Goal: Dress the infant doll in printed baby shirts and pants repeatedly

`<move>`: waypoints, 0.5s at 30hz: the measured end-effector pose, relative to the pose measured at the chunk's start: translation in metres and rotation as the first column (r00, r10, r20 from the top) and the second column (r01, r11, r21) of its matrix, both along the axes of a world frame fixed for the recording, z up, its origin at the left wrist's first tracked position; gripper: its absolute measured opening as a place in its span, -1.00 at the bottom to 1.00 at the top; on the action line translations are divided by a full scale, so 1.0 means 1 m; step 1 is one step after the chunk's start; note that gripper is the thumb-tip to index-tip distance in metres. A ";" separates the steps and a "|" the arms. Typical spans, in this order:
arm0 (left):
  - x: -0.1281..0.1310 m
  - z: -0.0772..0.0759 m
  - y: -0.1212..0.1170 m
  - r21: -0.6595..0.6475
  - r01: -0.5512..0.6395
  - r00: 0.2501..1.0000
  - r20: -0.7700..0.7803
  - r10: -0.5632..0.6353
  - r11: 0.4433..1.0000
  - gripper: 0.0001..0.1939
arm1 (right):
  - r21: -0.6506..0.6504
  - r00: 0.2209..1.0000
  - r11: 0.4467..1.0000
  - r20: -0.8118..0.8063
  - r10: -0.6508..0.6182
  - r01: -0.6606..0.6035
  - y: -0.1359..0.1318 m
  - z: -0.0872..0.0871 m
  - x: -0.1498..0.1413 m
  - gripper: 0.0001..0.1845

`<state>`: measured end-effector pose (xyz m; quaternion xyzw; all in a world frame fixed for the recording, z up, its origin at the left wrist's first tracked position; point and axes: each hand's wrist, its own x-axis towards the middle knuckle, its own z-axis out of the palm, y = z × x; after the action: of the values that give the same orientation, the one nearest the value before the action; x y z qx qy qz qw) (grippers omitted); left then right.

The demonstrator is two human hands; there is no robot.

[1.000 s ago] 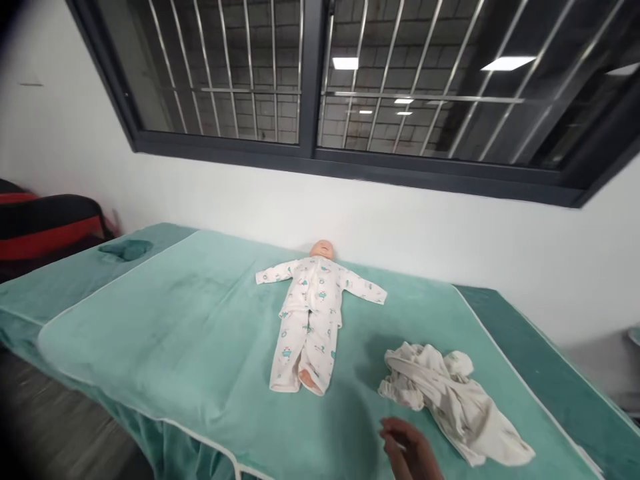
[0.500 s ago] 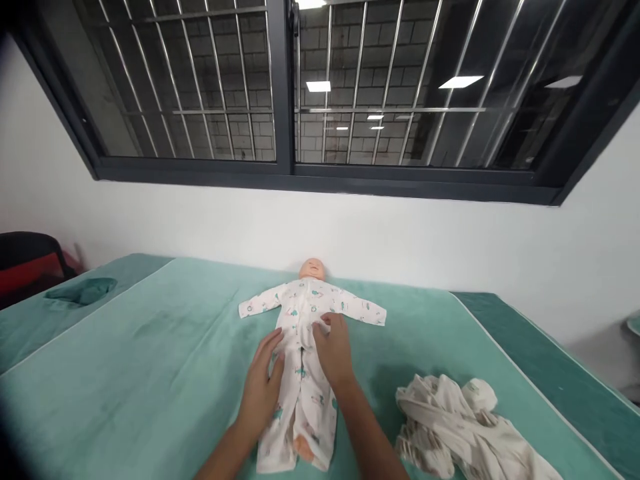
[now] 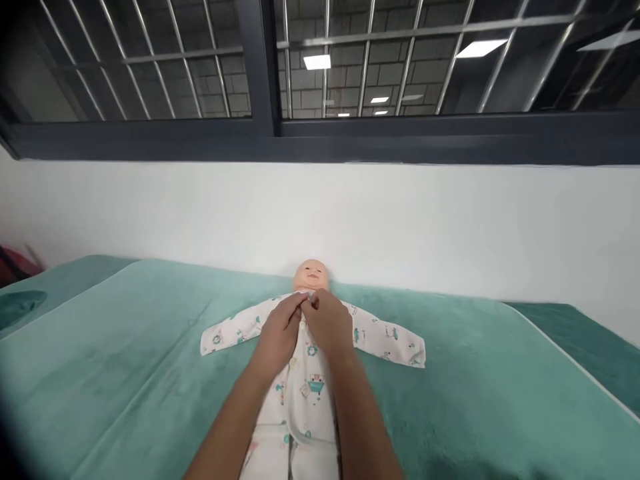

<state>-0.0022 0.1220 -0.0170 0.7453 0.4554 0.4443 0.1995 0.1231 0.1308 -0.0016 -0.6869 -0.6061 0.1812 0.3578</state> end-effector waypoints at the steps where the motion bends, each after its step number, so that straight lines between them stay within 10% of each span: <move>1: 0.000 -0.001 -0.001 0.003 0.005 1.000 -0.002 -0.005 1.000 -0.60 | 0.021 1.000 1.000 -0.014 0.019 -0.019 0.001 -0.002 0.002 -0.75; 9: -0.003 0.003 -0.006 0.022 0.055 0.998 -0.036 -0.054 0.998 -0.57 | 0.172 0.921 0.973 -0.332 0.204 -0.154 0.010 -0.014 0.017 -0.76; 15: -0.006 0.002 -0.013 0.029 0.038 0.999 -0.023 -0.037 0.999 -0.62 | 0.285 0.929 0.958 -0.363 0.071 0.038 0.001 -0.014 0.012 -0.83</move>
<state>-0.0077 0.1094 -0.0150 0.7615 0.4368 0.4389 0.1917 0.1348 0.1319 -0.0156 -0.5759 -0.5536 0.2205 0.5596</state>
